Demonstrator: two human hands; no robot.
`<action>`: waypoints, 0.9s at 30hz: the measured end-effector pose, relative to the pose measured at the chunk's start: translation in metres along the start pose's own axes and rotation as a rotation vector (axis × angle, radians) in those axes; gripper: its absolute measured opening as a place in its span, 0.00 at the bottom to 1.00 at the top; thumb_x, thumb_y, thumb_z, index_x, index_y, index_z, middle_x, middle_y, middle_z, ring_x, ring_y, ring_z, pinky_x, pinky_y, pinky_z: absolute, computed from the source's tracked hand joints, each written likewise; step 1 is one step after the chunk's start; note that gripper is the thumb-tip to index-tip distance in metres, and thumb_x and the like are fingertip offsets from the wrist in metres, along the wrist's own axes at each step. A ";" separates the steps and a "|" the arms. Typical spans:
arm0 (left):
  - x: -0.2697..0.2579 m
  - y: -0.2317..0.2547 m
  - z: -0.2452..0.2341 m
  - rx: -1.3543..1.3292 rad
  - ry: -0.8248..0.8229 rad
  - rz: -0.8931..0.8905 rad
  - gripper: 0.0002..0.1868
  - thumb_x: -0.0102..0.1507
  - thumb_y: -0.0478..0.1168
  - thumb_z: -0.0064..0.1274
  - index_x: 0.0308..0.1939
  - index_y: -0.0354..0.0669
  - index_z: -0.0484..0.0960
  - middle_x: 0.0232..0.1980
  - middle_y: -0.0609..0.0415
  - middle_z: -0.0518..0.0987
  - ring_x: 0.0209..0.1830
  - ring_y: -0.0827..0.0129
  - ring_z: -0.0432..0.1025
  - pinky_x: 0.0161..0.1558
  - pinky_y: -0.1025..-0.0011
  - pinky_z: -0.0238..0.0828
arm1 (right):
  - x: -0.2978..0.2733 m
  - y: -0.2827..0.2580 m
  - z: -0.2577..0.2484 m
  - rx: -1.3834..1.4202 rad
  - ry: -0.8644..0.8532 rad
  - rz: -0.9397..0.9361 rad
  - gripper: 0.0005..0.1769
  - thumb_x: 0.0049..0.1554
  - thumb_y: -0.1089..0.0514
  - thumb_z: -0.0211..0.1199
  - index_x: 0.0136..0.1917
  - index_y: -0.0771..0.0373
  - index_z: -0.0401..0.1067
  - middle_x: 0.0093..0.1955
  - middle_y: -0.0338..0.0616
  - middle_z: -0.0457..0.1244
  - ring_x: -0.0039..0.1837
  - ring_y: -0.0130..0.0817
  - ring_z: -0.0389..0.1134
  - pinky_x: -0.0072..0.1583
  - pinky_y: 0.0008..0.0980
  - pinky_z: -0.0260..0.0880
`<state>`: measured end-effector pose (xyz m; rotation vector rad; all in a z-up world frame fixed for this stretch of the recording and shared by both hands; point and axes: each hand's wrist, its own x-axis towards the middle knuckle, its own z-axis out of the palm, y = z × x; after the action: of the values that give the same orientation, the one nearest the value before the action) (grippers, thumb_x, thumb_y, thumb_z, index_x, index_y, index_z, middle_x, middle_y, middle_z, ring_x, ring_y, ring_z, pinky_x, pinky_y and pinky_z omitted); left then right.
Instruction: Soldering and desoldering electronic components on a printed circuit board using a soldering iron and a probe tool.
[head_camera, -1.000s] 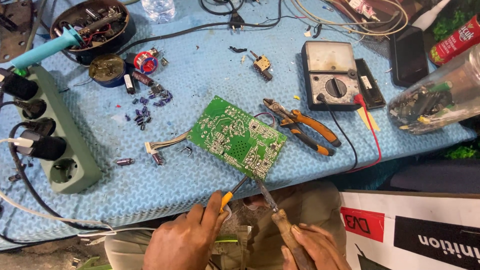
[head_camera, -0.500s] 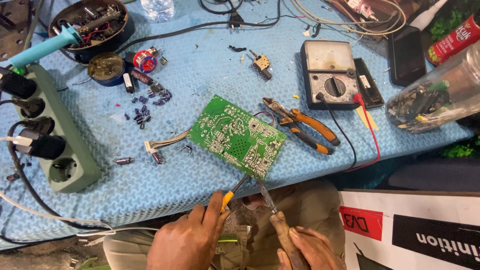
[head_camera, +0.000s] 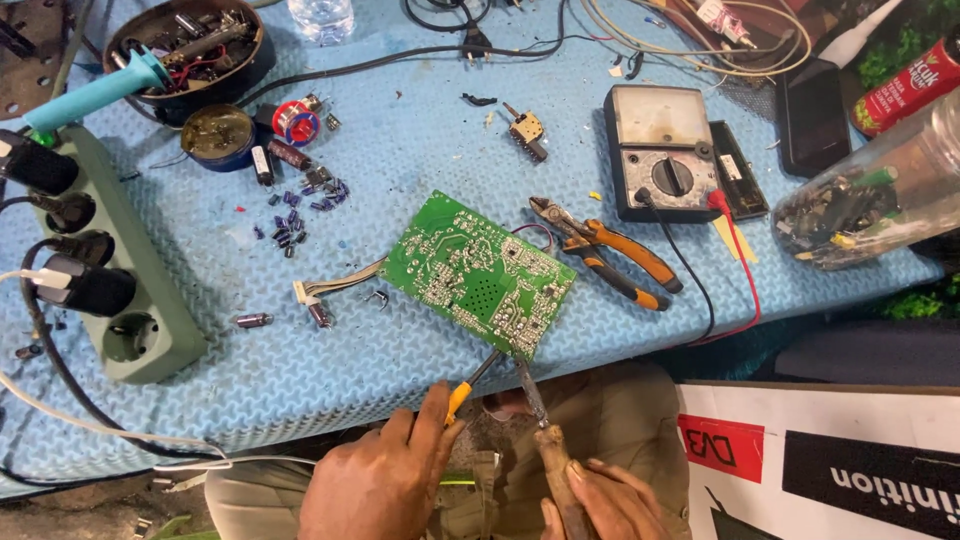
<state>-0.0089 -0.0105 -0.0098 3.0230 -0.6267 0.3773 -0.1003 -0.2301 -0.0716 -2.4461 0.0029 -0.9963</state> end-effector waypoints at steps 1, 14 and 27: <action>0.000 0.000 0.001 0.003 0.009 -0.004 0.25 0.67 0.62 0.50 0.62 0.57 0.77 0.24 0.61 0.71 0.07 0.67 0.66 0.08 0.61 0.64 | 0.006 -0.008 -0.003 0.000 -0.040 0.064 0.22 0.50 0.50 0.68 0.57 0.56 0.75 0.50 0.37 0.73 0.53 0.34 0.76 0.63 0.37 0.75; -0.002 0.000 0.000 -0.049 -0.058 -0.009 0.25 0.67 0.60 0.49 0.64 0.56 0.76 0.25 0.60 0.74 0.08 0.64 0.69 0.08 0.57 0.65 | 0.001 -0.006 -0.002 -0.012 -0.028 -0.002 0.21 0.49 0.48 0.69 0.55 0.56 0.75 0.48 0.39 0.72 0.51 0.39 0.75 0.60 0.39 0.77; -0.003 0.002 0.002 -0.162 -0.075 -0.065 0.26 0.68 0.61 0.46 0.65 0.56 0.76 0.26 0.61 0.78 0.10 0.62 0.69 0.10 0.58 0.68 | 0.013 -0.011 -0.003 -0.141 -0.100 -0.229 0.20 0.52 0.46 0.64 0.54 0.56 0.75 0.44 0.39 0.71 0.46 0.34 0.73 0.59 0.38 0.76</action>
<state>-0.0116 -0.0117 -0.0128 2.9052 -0.5331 0.2006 -0.0951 -0.2243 -0.0561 -2.6687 -0.2535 -0.9973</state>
